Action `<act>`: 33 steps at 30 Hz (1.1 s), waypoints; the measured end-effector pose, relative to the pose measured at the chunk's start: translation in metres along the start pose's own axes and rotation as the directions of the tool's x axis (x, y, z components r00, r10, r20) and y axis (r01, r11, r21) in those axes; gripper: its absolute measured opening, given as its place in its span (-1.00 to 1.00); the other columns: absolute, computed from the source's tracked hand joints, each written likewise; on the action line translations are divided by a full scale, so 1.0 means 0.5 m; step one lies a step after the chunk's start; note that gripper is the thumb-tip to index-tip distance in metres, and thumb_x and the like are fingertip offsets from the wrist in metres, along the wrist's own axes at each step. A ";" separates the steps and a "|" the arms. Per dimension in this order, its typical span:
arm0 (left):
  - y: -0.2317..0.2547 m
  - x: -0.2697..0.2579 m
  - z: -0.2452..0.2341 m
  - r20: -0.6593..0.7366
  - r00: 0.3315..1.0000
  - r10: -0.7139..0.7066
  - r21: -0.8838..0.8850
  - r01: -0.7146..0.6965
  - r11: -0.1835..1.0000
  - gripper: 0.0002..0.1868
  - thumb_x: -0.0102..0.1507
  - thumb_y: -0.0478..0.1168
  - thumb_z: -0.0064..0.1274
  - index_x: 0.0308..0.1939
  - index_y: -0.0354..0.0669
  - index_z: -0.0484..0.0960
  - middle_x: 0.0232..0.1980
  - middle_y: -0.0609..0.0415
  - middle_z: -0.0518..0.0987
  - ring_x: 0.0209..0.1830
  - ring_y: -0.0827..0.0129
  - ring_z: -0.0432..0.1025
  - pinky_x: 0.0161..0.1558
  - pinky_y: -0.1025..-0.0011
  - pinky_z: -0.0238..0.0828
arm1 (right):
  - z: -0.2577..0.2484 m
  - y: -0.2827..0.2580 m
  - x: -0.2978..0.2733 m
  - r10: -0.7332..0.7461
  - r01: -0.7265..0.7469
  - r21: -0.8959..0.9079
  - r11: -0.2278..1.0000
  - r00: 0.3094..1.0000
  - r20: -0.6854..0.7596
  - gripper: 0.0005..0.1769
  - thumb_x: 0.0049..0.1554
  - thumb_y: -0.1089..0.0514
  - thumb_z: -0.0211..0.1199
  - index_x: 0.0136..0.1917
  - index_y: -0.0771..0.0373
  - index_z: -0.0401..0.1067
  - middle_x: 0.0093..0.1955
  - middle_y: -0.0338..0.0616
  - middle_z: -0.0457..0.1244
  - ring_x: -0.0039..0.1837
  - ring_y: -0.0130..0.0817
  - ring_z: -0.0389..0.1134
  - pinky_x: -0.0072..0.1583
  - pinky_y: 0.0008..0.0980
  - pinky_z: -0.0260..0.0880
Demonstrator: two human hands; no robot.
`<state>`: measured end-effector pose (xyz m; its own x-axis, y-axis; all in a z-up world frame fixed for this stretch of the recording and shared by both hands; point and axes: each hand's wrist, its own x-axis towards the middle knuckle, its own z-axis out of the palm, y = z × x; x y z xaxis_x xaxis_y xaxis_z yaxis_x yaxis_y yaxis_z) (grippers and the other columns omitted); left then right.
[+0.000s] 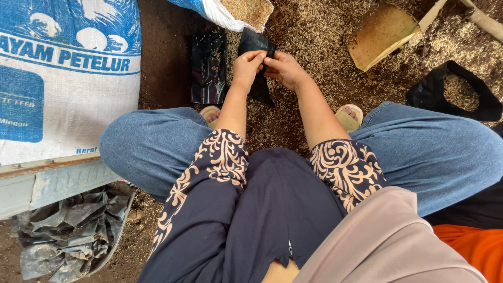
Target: The person scoops grains from a large sack into small black plastic bags using a scoop. They then tie the bags and place them aside, repeating the process.
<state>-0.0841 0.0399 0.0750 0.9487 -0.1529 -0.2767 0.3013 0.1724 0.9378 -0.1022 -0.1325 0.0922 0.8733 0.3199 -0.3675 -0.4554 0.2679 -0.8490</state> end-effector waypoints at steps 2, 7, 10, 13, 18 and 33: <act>0.020 -0.005 0.008 -0.037 0.999 -0.009 -0.018 0.008 1.000 -0.72 0.26 -0.08 0.27 -0.17 -0.24 0.75 -0.35 0.20 0.63 -0.44 0.60 0.41 -0.38 0.58 0.35 | 0.009 -0.009 0.001 -0.011 0.009 -0.085 0.996 1.000 -0.024 -0.75 0.29 0.06 0.22 0.18 0.20 0.43 0.10 -0.22 0.38 0.12 -0.41 0.44 0.22 -0.28 0.51; 0.061 -0.013 0.027 -0.084 0.982 0.167 0.340 -0.129 0.931 -0.64 0.19 -0.06 0.38 -0.24 -0.27 0.62 -0.39 0.17 0.60 -0.49 0.58 0.43 -0.46 0.54 0.42 | 0.032 -0.022 0.003 -0.073 0.070 -0.225 0.972 0.997 -0.004 -0.77 0.27 0.12 0.19 0.18 0.23 0.39 0.09 -0.22 0.37 0.13 -0.41 0.44 0.24 -0.30 0.53; 0.071 -0.015 0.026 -0.087 0.977 0.192 0.366 -0.148 0.919 -0.65 0.19 -0.06 0.35 -0.20 -0.27 0.62 -0.38 0.17 0.61 -0.48 0.57 0.48 -0.47 0.53 0.48 | 0.036 -0.025 0.002 -0.100 0.105 -0.224 0.969 0.994 0.031 -0.76 0.27 0.16 0.19 0.19 0.24 0.35 0.10 -0.23 0.36 0.15 -0.41 0.44 0.26 -0.32 0.53; 0.069 -0.010 0.021 -0.067 0.978 0.200 0.311 -0.170 0.935 -0.67 0.19 -0.08 0.33 -0.17 -0.25 0.63 -0.35 0.18 0.62 -0.46 0.58 0.51 -0.45 0.54 0.52 | 0.035 -0.034 0.001 -0.102 0.108 -0.191 0.976 0.994 0.038 -0.74 0.26 0.18 0.19 0.22 0.22 0.36 0.11 -0.23 0.37 0.15 -0.41 0.44 0.24 -0.34 0.52; 0.060 -0.001 0.019 -0.060 0.982 0.179 0.241 -0.160 0.957 -0.70 0.21 -0.09 0.31 -0.17 -0.23 0.64 -0.35 0.18 0.63 -0.46 0.58 0.49 -0.45 0.54 0.50 | 0.039 -0.046 -0.009 -0.093 0.097 -0.180 0.979 0.995 0.028 -0.75 0.27 0.17 0.18 0.22 0.20 0.37 0.09 -0.25 0.38 0.12 -0.44 0.44 0.20 -0.39 0.51; 0.100 -0.013 0.023 -0.056 0.983 0.174 0.259 -0.154 0.953 -0.67 0.22 -0.09 0.31 -0.13 -0.25 0.64 -0.29 0.14 0.63 -0.40 0.52 0.55 -0.43 0.52 0.55 | 0.059 -0.073 -0.024 -0.108 0.114 -0.180 0.977 0.993 0.042 -0.65 0.22 0.27 0.13 0.29 0.21 0.35 0.16 -0.23 0.35 0.18 -0.41 0.44 0.29 -0.33 0.50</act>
<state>-0.0760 0.0382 0.1262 0.9906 -0.0656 -0.1204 0.1162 -0.0644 0.9911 -0.1009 -0.1194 0.1387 0.9092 0.3271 -0.2576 -0.3145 0.1342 -0.9397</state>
